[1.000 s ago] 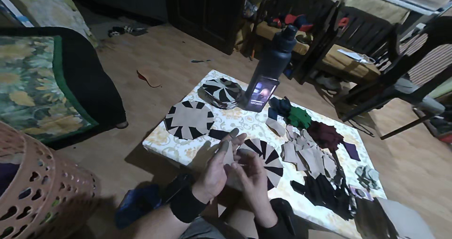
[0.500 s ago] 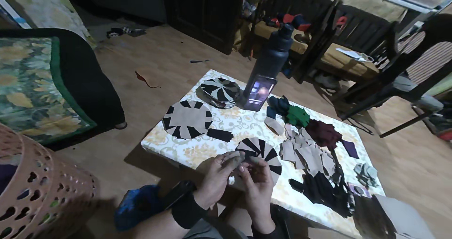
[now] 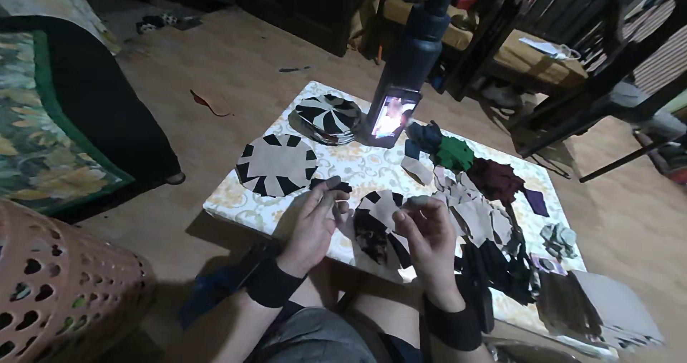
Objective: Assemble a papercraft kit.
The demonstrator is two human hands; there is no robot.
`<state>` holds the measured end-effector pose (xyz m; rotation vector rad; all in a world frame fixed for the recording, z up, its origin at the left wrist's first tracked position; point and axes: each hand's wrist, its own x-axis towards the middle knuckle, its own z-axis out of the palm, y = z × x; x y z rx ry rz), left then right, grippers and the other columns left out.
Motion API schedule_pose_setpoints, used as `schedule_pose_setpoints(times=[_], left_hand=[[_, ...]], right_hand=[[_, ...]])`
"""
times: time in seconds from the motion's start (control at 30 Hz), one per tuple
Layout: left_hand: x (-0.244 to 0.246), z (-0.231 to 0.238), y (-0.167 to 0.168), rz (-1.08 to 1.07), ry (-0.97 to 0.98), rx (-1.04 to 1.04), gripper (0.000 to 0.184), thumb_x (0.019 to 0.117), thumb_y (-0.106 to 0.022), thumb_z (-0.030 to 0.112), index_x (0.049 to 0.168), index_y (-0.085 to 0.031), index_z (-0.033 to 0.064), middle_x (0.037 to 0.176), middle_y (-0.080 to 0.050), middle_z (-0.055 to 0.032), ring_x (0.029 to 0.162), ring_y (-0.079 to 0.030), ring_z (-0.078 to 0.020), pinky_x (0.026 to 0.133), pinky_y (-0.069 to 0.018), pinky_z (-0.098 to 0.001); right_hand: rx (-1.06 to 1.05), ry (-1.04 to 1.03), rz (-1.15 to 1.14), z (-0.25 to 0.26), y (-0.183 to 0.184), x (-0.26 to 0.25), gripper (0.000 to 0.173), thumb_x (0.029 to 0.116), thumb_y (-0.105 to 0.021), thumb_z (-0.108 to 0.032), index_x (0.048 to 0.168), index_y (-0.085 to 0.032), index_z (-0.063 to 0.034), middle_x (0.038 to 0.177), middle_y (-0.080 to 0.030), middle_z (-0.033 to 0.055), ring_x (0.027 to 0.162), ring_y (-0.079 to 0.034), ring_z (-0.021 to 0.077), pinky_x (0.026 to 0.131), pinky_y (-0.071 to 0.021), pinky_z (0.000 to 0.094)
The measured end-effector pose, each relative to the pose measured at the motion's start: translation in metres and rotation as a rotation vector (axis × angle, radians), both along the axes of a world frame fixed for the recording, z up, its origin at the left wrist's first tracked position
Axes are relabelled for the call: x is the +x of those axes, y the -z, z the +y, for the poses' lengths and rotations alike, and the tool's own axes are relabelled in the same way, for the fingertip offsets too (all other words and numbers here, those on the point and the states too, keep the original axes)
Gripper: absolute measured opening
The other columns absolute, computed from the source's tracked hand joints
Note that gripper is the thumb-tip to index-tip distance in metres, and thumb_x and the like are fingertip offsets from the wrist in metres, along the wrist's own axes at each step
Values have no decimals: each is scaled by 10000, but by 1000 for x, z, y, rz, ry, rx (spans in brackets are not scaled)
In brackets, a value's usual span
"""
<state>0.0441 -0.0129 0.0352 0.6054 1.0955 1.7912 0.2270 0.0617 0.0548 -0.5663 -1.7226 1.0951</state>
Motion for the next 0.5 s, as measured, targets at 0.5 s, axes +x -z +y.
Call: schedule_pose_setpoints(times=[0.5], left_hand=[[-10, 12, 20, 1248, 236, -210, 445, 997, -619, 416, 1392, -605, 214, 858, -678, -39, 756, -658, -226, 689, -537, -504]], right_hand=[[30, -194, -581, 39, 20, -4, 284, 946, -689, -84, 1211, -631, 3, 941, -709, 36, 733, -650, 55, 707, -565, 233]])
